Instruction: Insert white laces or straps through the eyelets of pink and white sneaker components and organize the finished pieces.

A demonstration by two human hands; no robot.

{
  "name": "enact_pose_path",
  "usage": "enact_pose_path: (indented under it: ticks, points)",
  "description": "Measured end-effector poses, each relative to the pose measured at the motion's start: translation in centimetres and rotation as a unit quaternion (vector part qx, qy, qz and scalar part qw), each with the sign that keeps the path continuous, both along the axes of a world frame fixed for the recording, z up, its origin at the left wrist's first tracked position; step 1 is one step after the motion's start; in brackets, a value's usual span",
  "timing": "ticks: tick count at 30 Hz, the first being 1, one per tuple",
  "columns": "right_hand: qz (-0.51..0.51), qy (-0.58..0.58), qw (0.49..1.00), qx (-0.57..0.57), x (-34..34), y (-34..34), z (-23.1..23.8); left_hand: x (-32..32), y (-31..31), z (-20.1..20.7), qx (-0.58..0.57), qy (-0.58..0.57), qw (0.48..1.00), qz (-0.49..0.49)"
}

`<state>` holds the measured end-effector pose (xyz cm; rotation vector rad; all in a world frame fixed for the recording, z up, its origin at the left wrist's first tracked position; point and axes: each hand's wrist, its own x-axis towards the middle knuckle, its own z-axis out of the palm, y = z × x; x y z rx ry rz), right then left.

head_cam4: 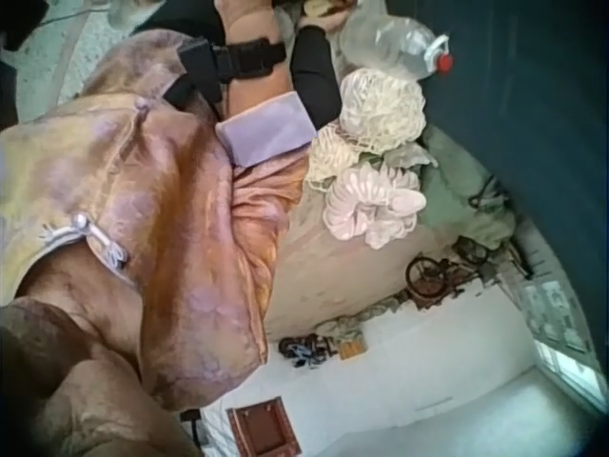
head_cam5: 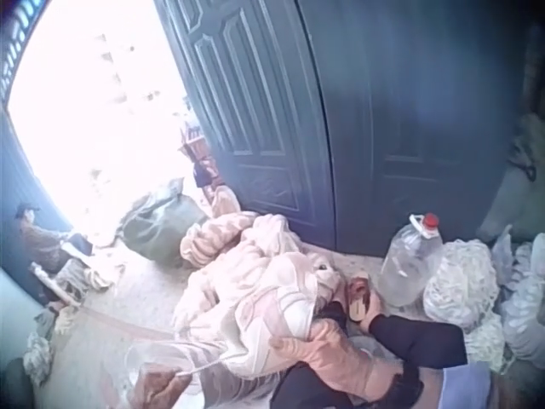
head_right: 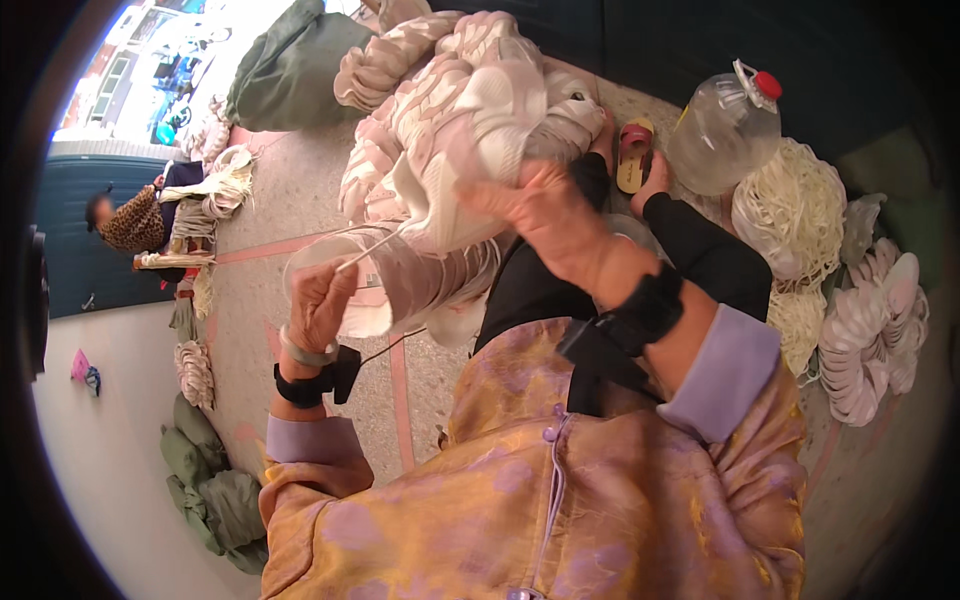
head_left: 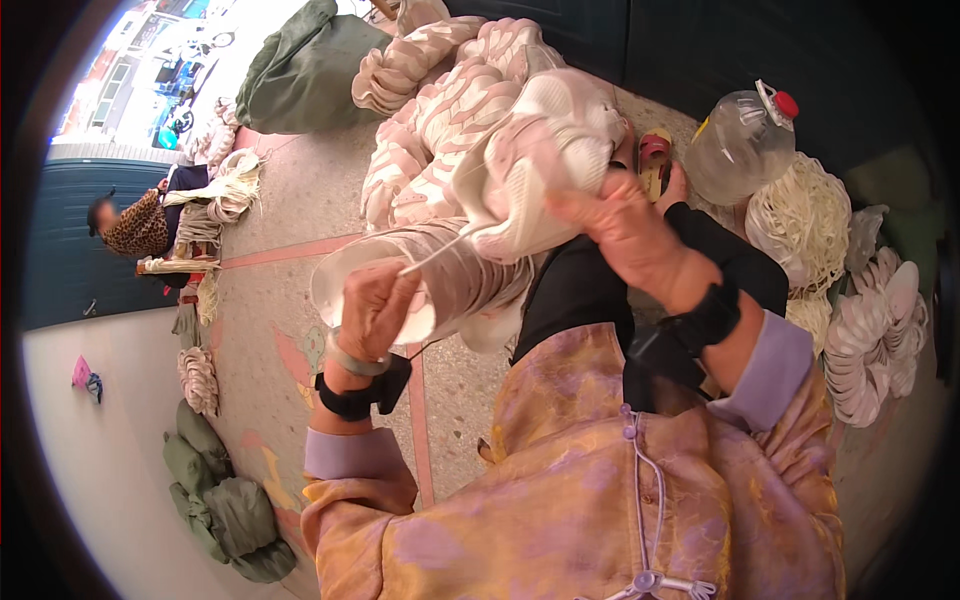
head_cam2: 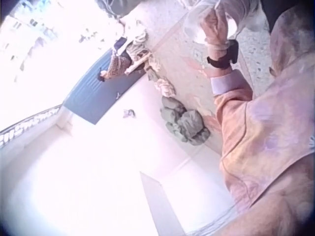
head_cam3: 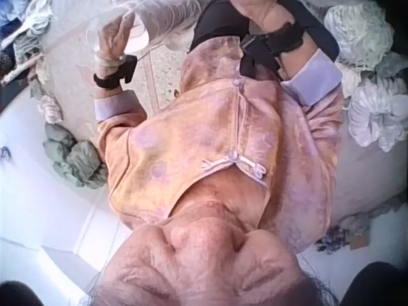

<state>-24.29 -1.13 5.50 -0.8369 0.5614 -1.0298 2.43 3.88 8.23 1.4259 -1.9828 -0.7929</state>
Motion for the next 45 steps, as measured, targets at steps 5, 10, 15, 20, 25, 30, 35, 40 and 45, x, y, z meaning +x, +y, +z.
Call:
enact_pose_path:
  ticks: [5,10,15,20,25,30,35,40,45]
  points:
    - [-0.085,-0.03,0.996,0.023,-7.5,0.8,0.3,-7.3,-3.0,-0.2,0.03,-0.021,0.996,-0.085]
    - [-0.121,-0.047,0.986,0.103,-14.8,3.8,-4.6,-12.4,-5.4,-9.3,0.011,-0.073,0.979,-0.193]
    - [-0.074,-0.153,0.967,0.191,-15.1,7.0,-10.0,-15.4,-4.4,-11.1,0.206,0.006,0.964,-0.166]
    - [-0.056,-0.182,0.952,0.239,-15.8,7.2,-13.3,-17.1,-5.5,-10.7,0.385,0.07,0.914,-0.104]
    - [-0.047,-0.197,0.944,0.261,-16.0,8.0,-15.1,-19.1,-5.5,-14.2,0.232,-0.057,0.969,-0.064]
    - [-0.042,-0.156,0.95,0.267,-16.5,9.4,-16.6,-20.7,-2.8,-16.3,0.043,-0.115,0.991,-0.042]
    - [0.029,-0.159,0.957,0.243,-16.9,9.8,-13.5,-19.9,-0.5,-12.1,0.036,-0.064,0.996,-0.048]
    - [0.007,-0.105,0.966,0.238,-15.5,9.0,-12.4,-17.8,-1.2,-12.5,0.183,-0.079,0.979,-0.036]
    - [0.02,-0.113,0.972,0.207,-14.9,8.3,-10.7,-16.9,-5.5,-12.1,0.227,0.001,0.971,-0.069]
